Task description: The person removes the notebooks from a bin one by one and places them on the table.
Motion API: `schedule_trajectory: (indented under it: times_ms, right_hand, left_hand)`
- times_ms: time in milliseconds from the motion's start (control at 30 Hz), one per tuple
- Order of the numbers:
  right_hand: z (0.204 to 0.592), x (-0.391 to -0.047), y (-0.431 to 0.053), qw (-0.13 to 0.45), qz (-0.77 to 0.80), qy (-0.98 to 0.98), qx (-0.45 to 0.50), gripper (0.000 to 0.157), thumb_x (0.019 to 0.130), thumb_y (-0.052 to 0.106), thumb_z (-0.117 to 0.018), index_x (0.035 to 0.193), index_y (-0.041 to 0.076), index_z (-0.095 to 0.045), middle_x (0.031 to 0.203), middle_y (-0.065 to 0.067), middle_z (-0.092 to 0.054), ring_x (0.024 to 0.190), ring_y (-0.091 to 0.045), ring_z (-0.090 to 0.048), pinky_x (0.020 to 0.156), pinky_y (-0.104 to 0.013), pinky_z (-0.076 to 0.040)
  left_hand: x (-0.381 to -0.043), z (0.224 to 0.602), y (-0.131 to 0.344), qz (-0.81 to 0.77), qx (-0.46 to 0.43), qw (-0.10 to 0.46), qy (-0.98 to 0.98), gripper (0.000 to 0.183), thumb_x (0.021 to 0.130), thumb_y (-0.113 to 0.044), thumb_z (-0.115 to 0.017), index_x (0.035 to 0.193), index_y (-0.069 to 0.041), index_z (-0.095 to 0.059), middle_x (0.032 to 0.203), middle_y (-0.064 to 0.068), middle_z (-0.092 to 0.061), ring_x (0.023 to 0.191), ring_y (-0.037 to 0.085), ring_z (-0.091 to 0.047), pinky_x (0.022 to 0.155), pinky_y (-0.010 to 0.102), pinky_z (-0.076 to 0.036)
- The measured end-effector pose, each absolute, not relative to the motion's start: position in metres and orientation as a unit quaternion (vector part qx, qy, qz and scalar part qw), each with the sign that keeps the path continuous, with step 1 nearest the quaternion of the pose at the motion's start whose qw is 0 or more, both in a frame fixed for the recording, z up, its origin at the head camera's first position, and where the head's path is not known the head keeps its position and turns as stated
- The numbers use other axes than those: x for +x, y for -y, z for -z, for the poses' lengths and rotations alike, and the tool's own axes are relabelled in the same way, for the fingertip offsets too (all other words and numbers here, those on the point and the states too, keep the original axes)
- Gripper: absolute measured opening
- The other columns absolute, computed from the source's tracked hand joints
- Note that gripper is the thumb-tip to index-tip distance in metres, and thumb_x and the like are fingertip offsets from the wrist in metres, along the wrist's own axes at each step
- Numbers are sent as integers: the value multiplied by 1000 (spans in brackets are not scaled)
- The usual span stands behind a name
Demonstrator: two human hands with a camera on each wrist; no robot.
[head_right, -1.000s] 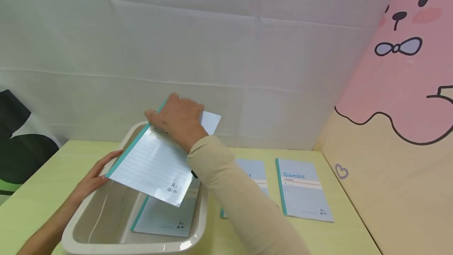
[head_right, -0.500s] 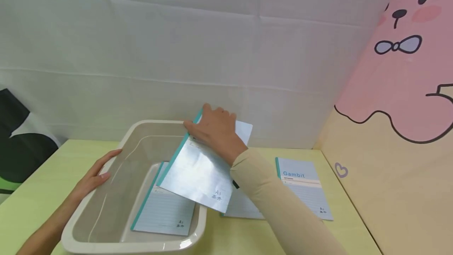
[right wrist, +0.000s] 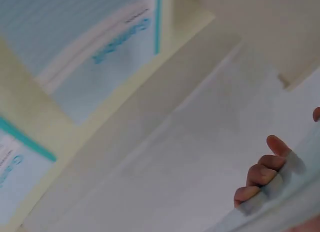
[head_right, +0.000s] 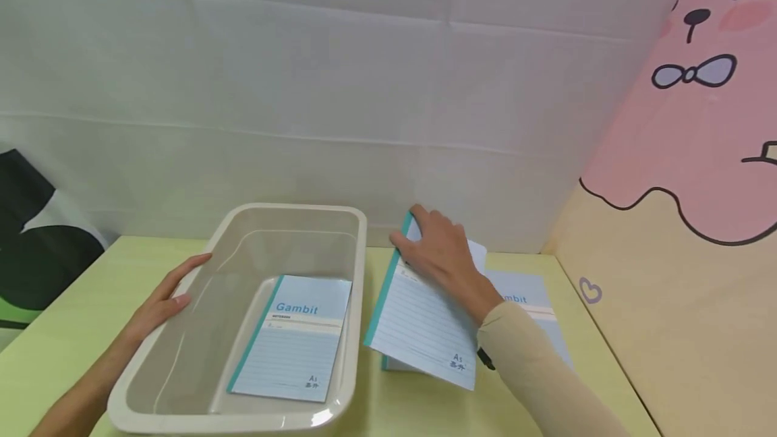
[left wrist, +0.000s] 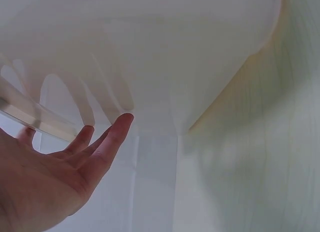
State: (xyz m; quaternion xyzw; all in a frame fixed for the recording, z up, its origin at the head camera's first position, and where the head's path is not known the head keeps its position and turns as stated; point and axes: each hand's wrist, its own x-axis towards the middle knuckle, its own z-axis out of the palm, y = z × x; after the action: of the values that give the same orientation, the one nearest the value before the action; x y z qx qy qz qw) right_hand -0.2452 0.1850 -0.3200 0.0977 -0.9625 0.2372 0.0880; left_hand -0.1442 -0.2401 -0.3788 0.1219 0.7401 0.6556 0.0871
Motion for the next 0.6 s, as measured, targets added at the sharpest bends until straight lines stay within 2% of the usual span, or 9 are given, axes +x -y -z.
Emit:
schedule_trajectory:
  times_ms: [200,400,600]
  right_hand:
    - [353,-239,-224,98,-183,974,86,56,89,40,-59,137,12,-59,97,-11,-62,82,-26,-52,79,-40,-35]
    - [377,-227,-252,102,-161,978,88,53,89,38,-61,133,10,-61,100,-12,-65,84,-26,-54,78,-43,-37]
    - [391,-213,-273,100,-141,981,93,55,89,38,-64,136,8,-61,107,-13,-68,89,-26,-56,79,-44,-39]
  left_hand:
    - [-144,378,241,-658,122,92,-737,54,114,-27,-29,164,-40,-17,143,-8,-48,113,14,-67,81,46,-63]
    - [-143,379,241,-663,129,95,-731,54,114,-26,-28,165,-40,-17,143,-8,-50,113,15,-68,82,46,-63]
    - [-142,375,240,-659,121,101,-736,54,114,-29,-29,165,-41,-15,149,-4,-40,115,15,-65,84,47,-62]
